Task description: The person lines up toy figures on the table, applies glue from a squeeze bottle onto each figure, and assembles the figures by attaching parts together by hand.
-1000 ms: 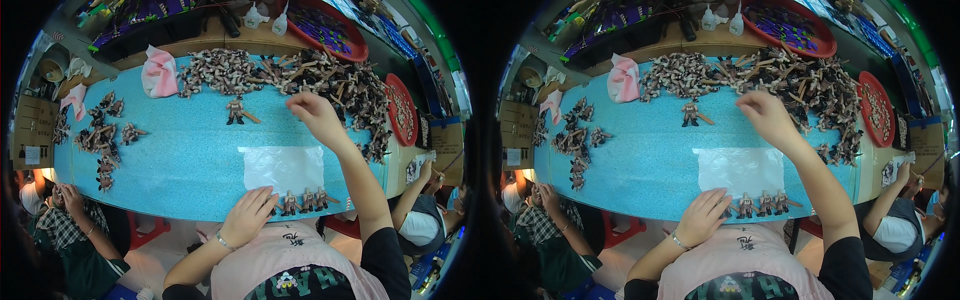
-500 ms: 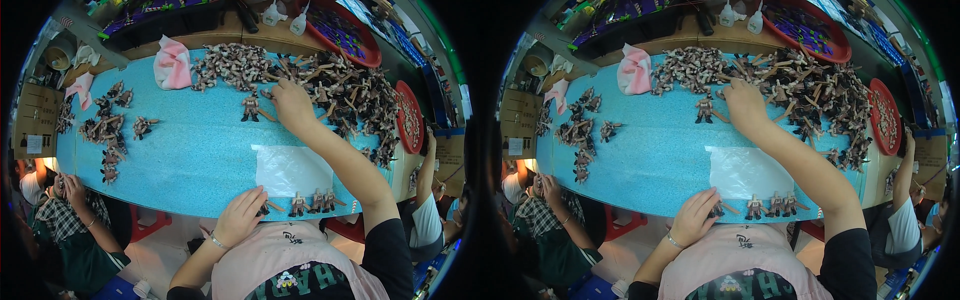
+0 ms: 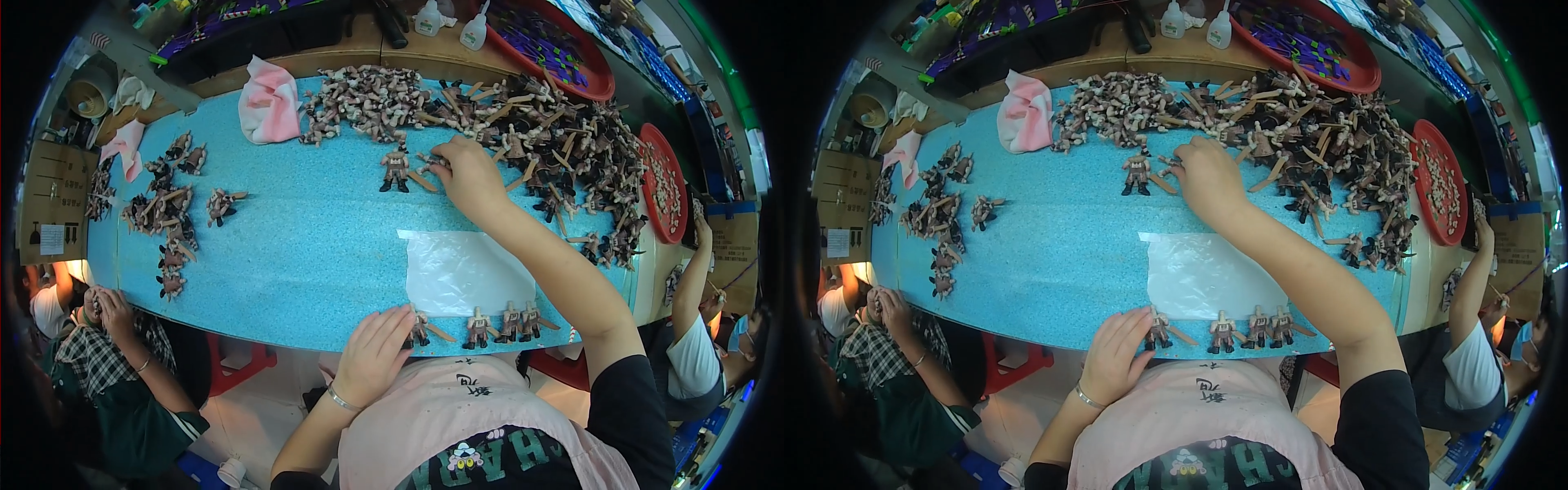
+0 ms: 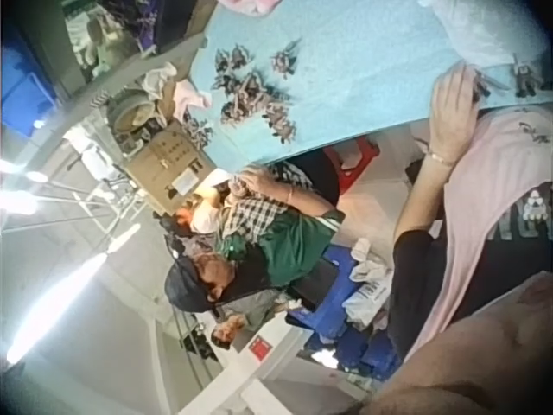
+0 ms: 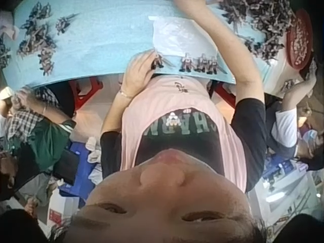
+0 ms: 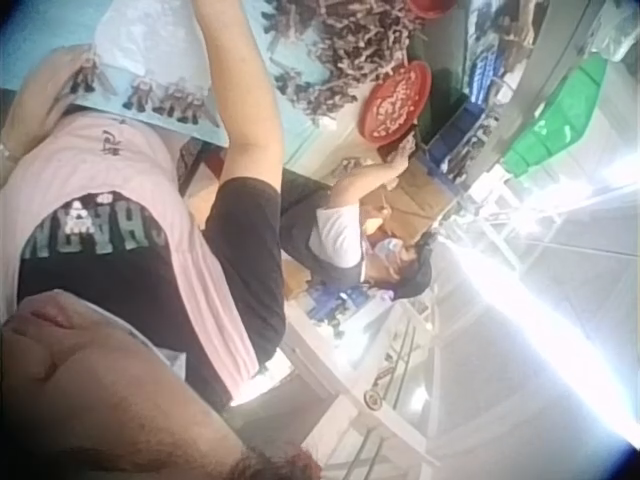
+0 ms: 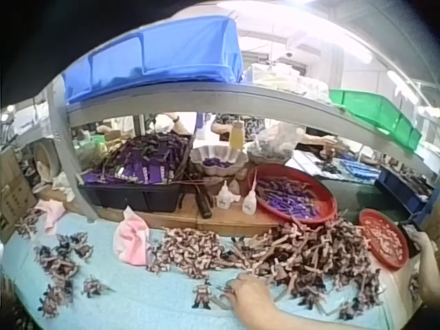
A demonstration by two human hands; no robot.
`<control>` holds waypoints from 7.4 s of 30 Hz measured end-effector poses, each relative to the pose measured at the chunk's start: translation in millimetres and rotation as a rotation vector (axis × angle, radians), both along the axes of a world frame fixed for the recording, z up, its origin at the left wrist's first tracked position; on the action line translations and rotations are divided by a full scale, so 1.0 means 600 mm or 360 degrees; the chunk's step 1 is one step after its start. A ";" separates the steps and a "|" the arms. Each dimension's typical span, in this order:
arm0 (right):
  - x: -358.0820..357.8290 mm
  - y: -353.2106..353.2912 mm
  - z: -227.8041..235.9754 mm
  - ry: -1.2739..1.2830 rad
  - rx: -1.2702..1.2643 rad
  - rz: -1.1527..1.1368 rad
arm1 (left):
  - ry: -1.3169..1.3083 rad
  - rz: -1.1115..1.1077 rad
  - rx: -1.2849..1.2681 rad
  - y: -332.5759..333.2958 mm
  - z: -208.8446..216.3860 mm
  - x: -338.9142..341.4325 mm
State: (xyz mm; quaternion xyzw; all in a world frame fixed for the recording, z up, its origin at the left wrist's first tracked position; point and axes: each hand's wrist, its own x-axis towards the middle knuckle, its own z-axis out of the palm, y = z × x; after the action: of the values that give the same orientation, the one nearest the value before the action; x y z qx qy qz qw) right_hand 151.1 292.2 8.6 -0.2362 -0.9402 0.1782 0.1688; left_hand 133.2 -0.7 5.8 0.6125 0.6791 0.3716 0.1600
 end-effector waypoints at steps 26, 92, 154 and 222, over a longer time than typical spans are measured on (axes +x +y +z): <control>0.217 -0.113 0.060 0.0042 -0.0643 0.0241 | 0.0017 0.0111 -0.0024 -0.005 -0.006 0.009; 0.164 -0.264 0.046 0.0447 -0.2571 0.0231 | -0.0989 0.0595 0.0390 -0.048 0.025 0.016; 0.045 -0.072 0.063 0.0264 -0.1164 0.0142 | -0.0122 0.1000 0.0098 0.012 0.094 -0.214; 0.233 -0.166 0.071 0.0162 -0.1901 -0.0064 | -0.0421 0.0231 -0.0162 0.003 0.023 0.032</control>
State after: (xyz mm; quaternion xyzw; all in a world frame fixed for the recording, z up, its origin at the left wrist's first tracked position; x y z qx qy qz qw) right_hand 291.1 192.9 51.0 -0.2990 -0.6634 0.6837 0.0550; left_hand 152.4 1.2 19.7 0.4985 0.7126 0.4247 0.2515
